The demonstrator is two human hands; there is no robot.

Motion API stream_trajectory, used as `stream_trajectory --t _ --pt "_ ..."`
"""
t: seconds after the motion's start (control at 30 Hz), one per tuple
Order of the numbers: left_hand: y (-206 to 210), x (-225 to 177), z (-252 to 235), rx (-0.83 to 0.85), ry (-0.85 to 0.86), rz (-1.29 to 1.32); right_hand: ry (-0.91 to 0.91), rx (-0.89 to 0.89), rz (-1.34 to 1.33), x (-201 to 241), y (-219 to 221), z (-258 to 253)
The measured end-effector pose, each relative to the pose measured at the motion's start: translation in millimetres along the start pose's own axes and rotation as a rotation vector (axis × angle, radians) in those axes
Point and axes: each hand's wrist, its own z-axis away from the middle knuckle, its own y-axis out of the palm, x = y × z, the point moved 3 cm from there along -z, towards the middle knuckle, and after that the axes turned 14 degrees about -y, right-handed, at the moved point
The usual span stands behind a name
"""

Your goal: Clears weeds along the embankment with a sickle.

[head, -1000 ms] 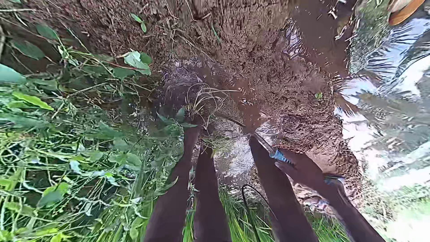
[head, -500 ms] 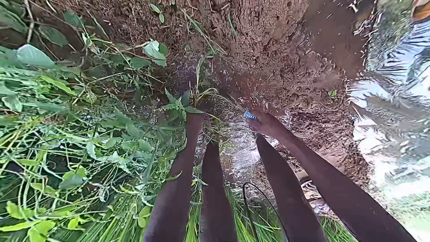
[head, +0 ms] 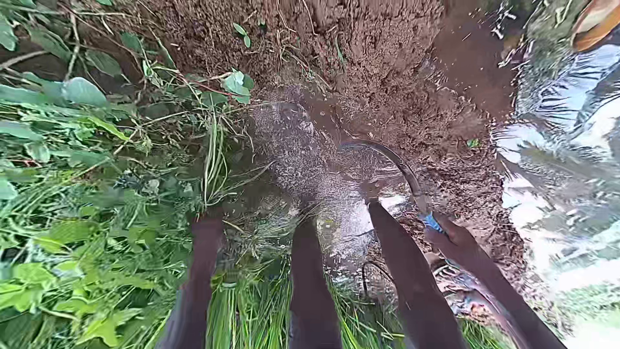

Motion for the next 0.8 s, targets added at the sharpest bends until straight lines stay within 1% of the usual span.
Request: stream_trajectory --t 0.03,0.07,0.1,0.13,0.17,0.23,0.27,0.3,0.33,0.37,0.4,0.43,0.5,0.53,0.6,0.63,0.67,0.7,0.73,0.77,0.8 --pt "-9 -3 -5 -0.010 0.028 -0.112 -0.013 0.011 -0.019 7 5 -6" --pt "-13 -1 -9 -0.007 0.007 -0.146 -0.033 0.024 -0.029 12 11 -8" --pt "-15 8 -13 -0.002 -0.055 -0.102 -0.051 0.040 -0.030 14 15 -9" --pt "-14 19 -22 -0.015 -0.118 -0.003 -0.074 0.049 -0.012 16 16 -14" --pt "-9 35 -26 -0.023 -0.164 0.107 -0.088 0.054 0.020 16 15 -18" --pt "9 99 -12 -0.048 -0.208 0.324 -0.097 0.074 0.062 13 12 -15" --pt "18 120 -7 -0.070 -0.212 0.392 -0.126 0.056 0.064 12 11 -23" --pt "25 130 3 -0.076 -0.229 0.375 -0.143 0.036 0.053 11 11 -30" --pt "28 134 14 -0.052 -0.248 0.259 -0.132 0.031 0.031 11 13 -33" --pt "31 128 22 -0.025 -0.244 0.166 -0.110 0.030 0.009 12 16 -36" --pt "31 117 30 -0.020 -0.231 0.189 -0.087 0.041 -0.018 14 20 -38" --pt "28 106 35 -0.015 -0.226 0.235 -0.084 0.046 -0.046 16 28 -38" --pt "31 71 30 -0.006 -0.200 0.425 -0.157 0.023 -0.056 22 35 -50" --pt "33 65 37 0.015 -0.178 0.456 -0.173 0.024 -0.053 26 39 -49" --pt "41 66 54 0.028 -0.076 0.295 -0.188 0.028 -0.063 33 47 -44" --pt "44 61 64 0.046 -0.088 0.152 -0.197 0.021 -0.073 37 49 -44" --pt "37 45 81 0.189 -0.186 -0.002 -0.200 0.013 -0.085 40 51 -42" --pt "34 31 94 0.301 -0.255 -0.068 -0.207 -0.001 -0.097 43 52 -42" --pt "33 21 105 0.371 -0.229 -0.065 -0.209 -0.015 -0.110 46 52 -41" --pt "37 19 109 0.389 -0.163 -0.045 -0.204 -0.028 -0.124 51 52 -40" --pt "41 14 108 0.406 -0.152 -0.011 -0.205 -0.040 -0.137 55 50 -42"
